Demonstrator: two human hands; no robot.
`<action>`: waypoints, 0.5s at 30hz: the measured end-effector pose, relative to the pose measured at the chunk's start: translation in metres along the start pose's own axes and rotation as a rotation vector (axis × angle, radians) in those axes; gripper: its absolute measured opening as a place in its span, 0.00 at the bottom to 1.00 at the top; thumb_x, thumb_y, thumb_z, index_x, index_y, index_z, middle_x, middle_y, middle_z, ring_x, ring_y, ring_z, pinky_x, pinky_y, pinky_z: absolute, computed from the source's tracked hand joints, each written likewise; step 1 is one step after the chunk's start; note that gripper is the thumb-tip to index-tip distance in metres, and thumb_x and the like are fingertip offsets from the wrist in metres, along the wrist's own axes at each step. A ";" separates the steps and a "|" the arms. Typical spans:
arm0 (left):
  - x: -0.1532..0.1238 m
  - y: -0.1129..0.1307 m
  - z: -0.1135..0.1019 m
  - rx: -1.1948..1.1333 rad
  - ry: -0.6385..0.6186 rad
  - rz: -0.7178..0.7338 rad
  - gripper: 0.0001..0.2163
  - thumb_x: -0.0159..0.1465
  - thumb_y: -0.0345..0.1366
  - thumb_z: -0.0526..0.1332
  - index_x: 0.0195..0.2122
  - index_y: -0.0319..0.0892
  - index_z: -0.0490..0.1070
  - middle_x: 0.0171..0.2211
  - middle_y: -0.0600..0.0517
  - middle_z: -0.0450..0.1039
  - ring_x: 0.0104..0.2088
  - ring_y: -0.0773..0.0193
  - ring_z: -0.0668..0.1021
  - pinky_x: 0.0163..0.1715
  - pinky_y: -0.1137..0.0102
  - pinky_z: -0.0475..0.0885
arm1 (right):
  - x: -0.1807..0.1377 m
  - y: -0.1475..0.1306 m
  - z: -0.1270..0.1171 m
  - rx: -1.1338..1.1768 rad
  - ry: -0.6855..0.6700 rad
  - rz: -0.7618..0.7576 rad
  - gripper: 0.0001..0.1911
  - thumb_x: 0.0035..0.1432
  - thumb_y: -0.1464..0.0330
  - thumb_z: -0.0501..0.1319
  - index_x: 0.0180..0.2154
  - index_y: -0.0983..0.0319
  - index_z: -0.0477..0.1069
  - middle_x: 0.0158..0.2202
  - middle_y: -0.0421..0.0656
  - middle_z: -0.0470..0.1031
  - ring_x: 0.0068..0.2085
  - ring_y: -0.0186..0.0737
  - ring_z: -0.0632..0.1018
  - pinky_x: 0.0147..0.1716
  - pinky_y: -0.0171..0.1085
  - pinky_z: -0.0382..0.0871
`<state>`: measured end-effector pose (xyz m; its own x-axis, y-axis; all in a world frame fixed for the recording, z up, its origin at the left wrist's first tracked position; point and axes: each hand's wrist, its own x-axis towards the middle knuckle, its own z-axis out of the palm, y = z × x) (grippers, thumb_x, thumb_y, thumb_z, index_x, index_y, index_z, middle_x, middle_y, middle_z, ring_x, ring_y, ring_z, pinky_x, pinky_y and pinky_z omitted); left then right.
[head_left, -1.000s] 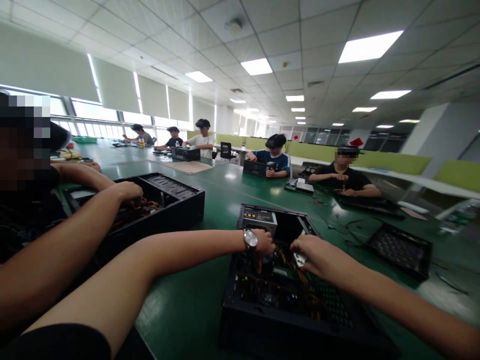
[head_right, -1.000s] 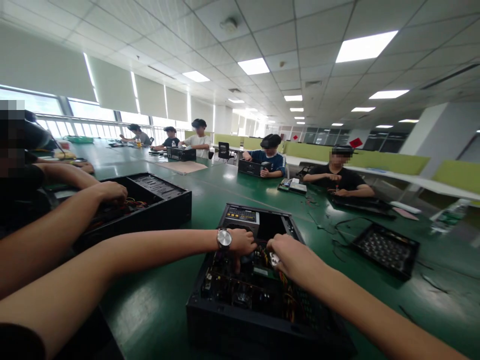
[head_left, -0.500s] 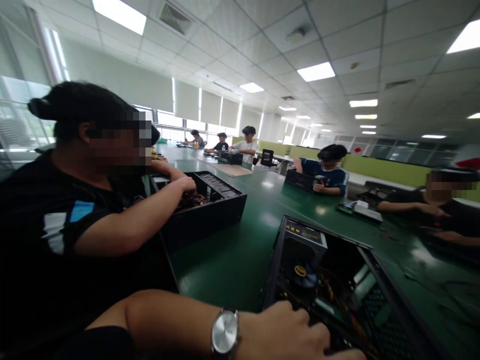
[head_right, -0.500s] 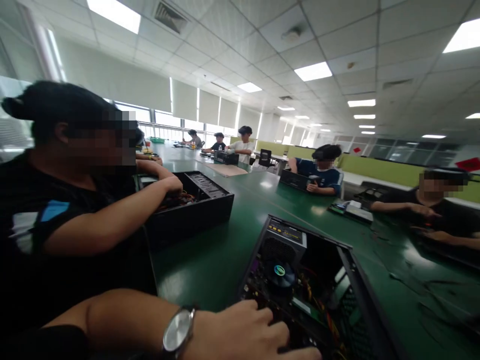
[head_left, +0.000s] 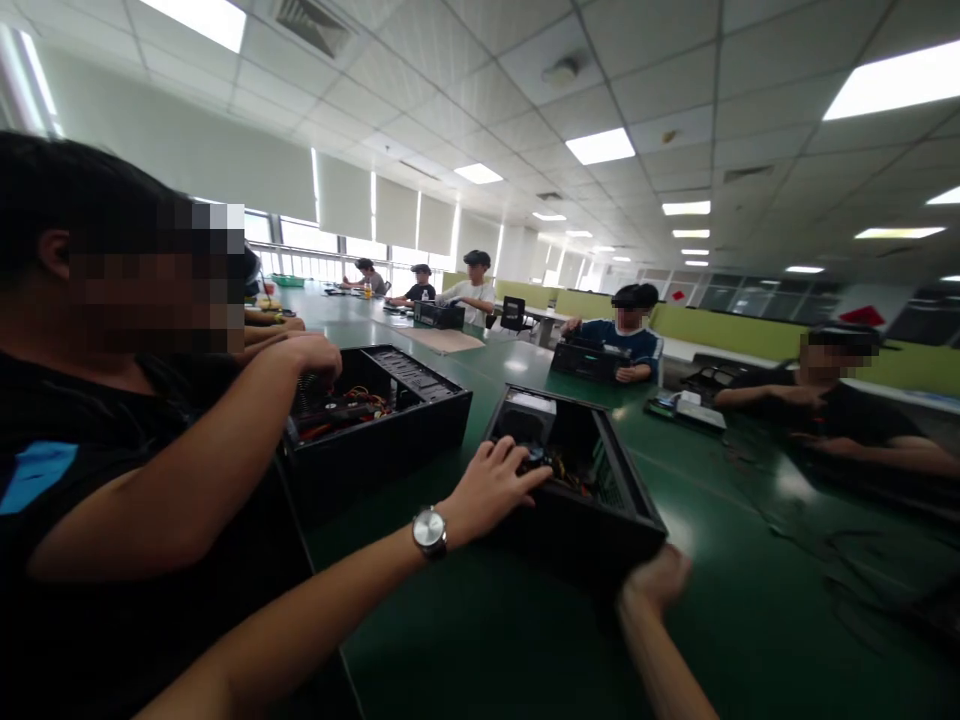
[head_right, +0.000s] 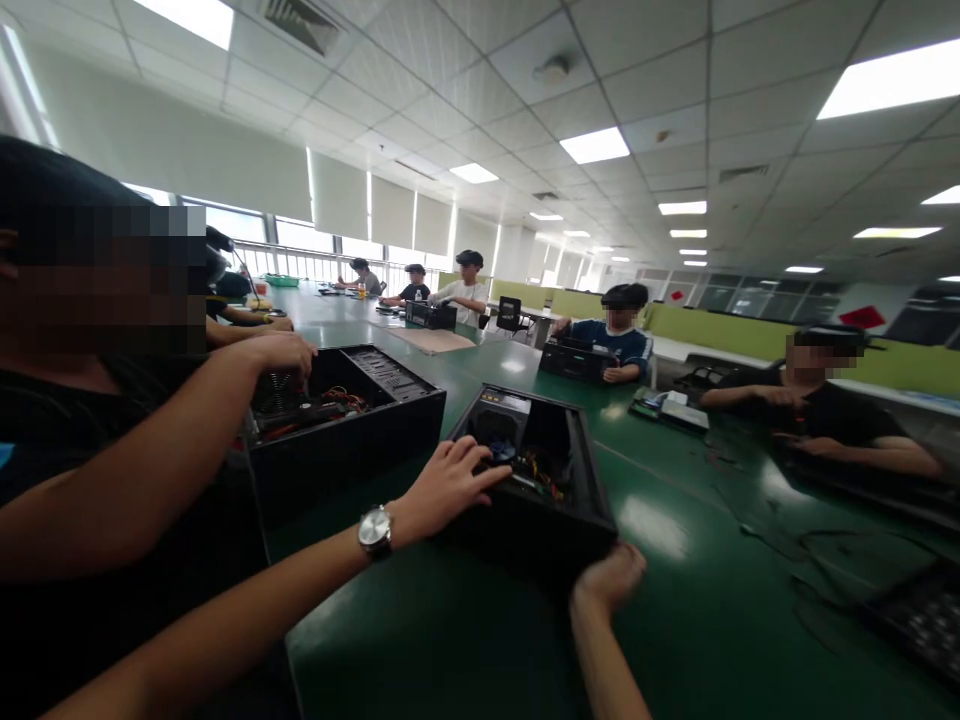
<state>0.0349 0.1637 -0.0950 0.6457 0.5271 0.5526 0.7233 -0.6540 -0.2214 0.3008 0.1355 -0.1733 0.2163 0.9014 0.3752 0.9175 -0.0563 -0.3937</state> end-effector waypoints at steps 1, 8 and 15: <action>0.002 -0.005 0.009 0.024 0.040 -0.090 0.26 0.69 0.38 0.62 0.67 0.54 0.59 0.65 0.42 0.60 0.65 0.45 0.62 0.58 0.54 0.62 | 0.013 -0.004 0.010 -0.011 0.027 0.067 0.16 0.68 0.58 0.60 0.50 0.61 0.71 0.48 0.45 0.74 0.42 0.41 0.77 0.41 0.44 0.75; -0.027 0.027 0.040 -0.059 0.176 -0.066 0.31 0.65 0.24 0.58 0.68 0.54 0.58 0.72 0.44 0.48 0.71 0.49 0.54 0.63 0.54 0.59 | 0.001 -0.002 0.009 0.043 0.134 0.087 0.21 0.74 0.65 0.39 0.50 0.64 0.67 0.45 0.52 0.72 0.45 0.46 0.77 0.44 0.45 0.73; -0.048 0.068 0.072 -0.179 0.023 0.251 0.25 0.68 0.33 0.60 0.66 0.56 0.62 0.72 0.48 0.50 0.70 0.52 0.57 0.63 0.56 0.60 | -0.121 0.072 -0.035 0.072 0.070 -0.190 0.13 0.69 0.60 0.48 0.44 0.55 0.70 0.45 0.50 0.71 0.44 0.51 0.78 0.45 0.47 0.75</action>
<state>0.0702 0.1331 -0.1948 0.7917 0.3262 0.5166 0.4862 -0.8483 -0.2096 0.3519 0.0072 -0.2176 0.0666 0.8606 0.5049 0.9182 0.1452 -0.3685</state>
